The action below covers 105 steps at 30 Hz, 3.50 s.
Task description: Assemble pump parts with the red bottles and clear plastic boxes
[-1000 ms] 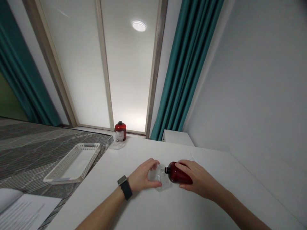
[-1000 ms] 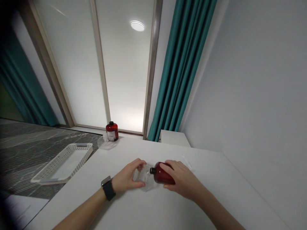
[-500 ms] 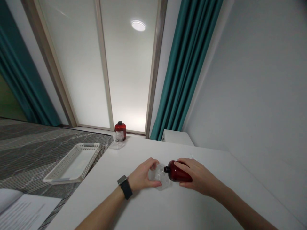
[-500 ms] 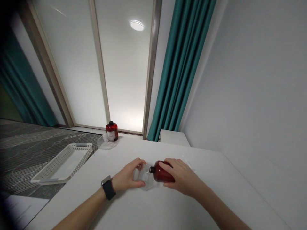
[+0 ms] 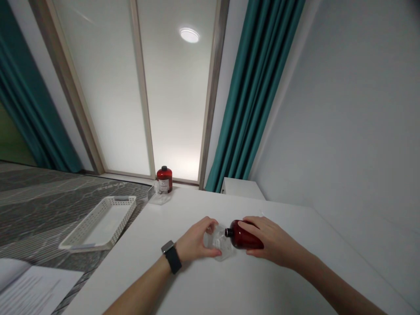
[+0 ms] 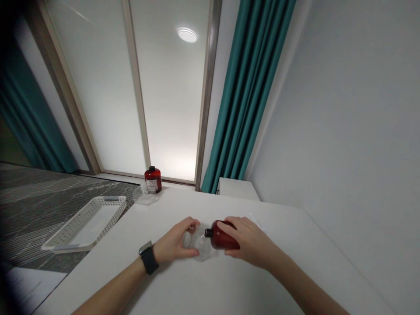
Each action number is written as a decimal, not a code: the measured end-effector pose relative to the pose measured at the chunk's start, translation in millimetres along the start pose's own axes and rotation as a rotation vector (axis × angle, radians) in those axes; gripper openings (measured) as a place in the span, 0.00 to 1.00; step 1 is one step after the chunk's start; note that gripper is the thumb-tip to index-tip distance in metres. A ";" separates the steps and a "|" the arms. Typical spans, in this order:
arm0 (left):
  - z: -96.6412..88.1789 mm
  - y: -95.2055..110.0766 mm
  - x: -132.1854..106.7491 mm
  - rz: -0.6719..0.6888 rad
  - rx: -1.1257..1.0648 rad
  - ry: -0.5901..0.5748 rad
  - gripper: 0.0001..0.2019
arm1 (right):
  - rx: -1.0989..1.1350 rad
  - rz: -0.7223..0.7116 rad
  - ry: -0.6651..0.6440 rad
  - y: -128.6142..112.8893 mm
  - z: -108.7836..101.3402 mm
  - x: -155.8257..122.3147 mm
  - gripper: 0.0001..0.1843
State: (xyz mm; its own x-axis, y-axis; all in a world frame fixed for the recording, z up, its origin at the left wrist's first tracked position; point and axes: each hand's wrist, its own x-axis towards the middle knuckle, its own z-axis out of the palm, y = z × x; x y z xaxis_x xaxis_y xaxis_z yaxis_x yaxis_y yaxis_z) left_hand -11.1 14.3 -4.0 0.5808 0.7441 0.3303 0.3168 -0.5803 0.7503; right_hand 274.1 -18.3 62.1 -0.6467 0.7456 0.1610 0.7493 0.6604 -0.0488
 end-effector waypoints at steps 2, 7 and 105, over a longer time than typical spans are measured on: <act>0.2 -0.2 0.3 0.000 -0.001 -0.001 0.29 | -0.004 -0.004 -0.002 0.0 -0.7 0.4 0.42; -0.1 1.4 1.1 0.002 -0.002 0.001 0.28 | 0.006 -0.007 0.010 -0.7 -2.7 0.9 0.40; 1.8 6.0 0.0 -0.031 0.056 0.088 0.28 | 0.022 0.032 -0.064 -7.1 -15.2 10.2 0.40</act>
State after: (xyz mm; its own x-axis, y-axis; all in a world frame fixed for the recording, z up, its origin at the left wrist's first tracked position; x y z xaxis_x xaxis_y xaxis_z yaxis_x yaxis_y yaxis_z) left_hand -7.9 10.3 -0.6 0.5030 0.7866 0.3580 0.3764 -0.5723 0.7286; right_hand 264.3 -16.6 79.0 -0.6310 0.7699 0.0958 0.7667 0.6377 -0.0747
